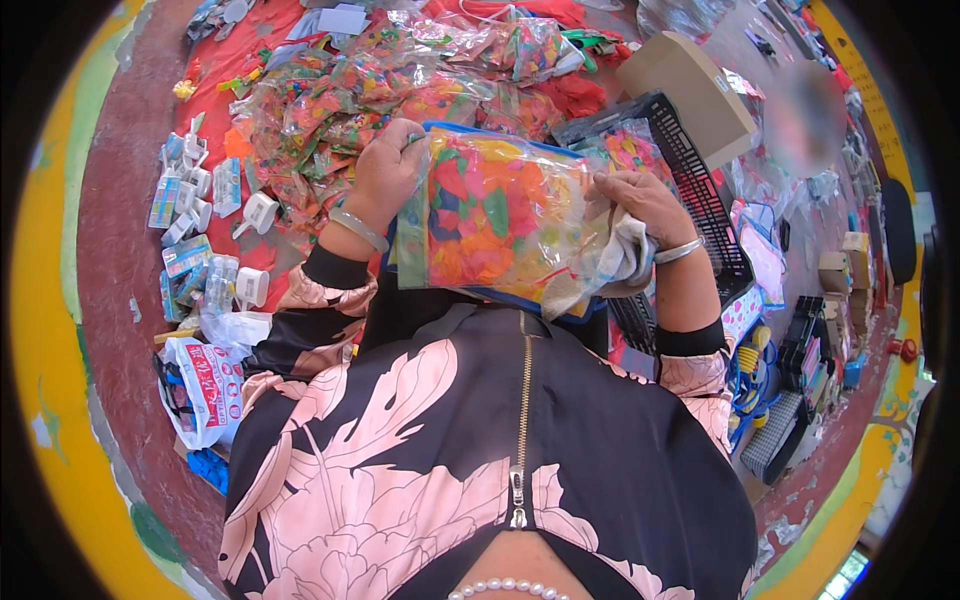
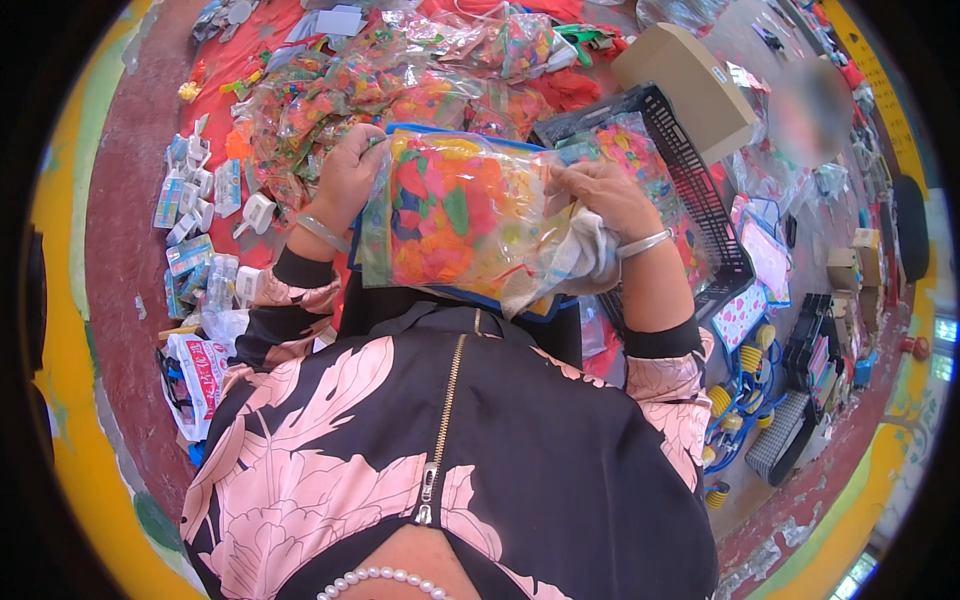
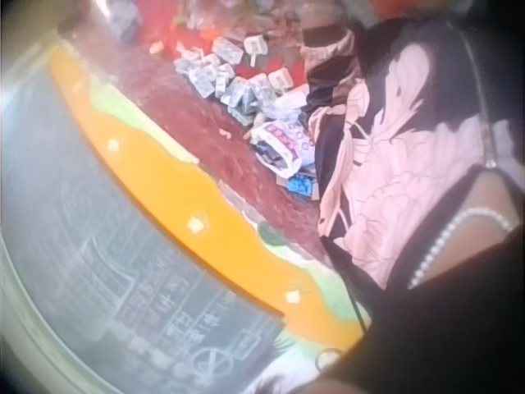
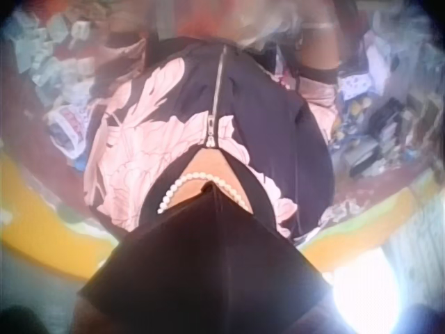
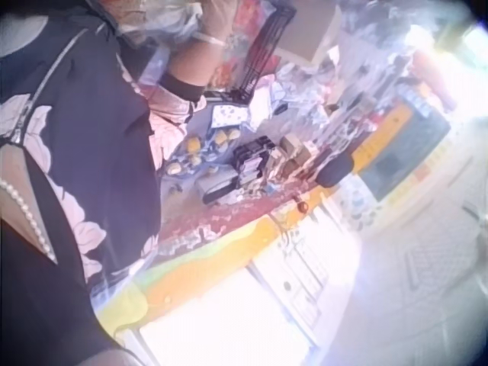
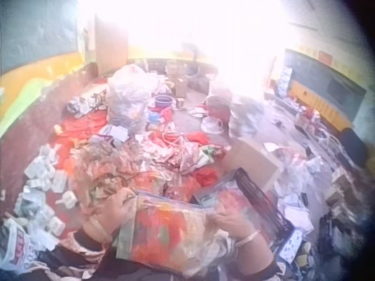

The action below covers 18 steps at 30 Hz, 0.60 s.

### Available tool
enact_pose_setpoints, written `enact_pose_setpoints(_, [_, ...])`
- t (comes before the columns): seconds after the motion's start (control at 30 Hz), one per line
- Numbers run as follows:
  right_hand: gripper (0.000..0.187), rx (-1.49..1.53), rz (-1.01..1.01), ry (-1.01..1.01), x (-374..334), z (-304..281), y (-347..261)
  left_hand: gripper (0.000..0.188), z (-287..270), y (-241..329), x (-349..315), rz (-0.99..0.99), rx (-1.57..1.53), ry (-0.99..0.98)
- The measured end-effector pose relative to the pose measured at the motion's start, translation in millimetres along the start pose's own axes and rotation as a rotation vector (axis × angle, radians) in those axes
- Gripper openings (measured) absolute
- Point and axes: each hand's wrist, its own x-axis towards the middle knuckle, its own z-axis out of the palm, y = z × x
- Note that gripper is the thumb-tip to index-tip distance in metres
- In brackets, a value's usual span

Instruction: The person wipes the exterior of multiple colorful, transparent plastic pouches using a white cloth. They pick up each pouch from a pile on the floor, wipe it thoroughly, and place it into a black plastic basket. The process is repeated for several pouches in a repetitive sequence.

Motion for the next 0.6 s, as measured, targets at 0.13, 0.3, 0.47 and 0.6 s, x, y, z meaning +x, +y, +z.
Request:
enact_pose_setpoints(0.13, [0.025, -0.077, 0.088, -0.051, -32.1, 14.3, 1.2, 0.014, 0.7, 2.1, -1.3, -0.059, 0.007, -0.023])
enact_pose_setpoints(0.3, [0.017, 0.031, 0.162, -0.011, -52.5, 35.9, 18.0, 0.013, 1.4, 11.5, -3.7, -0.085, -0.07, -0.016])
enact_pose_setpoints(0.47, [0.013, -0.081, 0.096, 0.056, -63.5, 17.6, 31.2, 0.013, 8.4, 2.4, -0.2, 0.015, 0.092, 0.032])
enact_pose_setpoints(0.6, [0.015, -0.004, 0.161, 0.094, -74.3, 9.3, 37.0, 0.018, 22.0, -2.2, 4.0, 0.074, -0.012, -0.029])
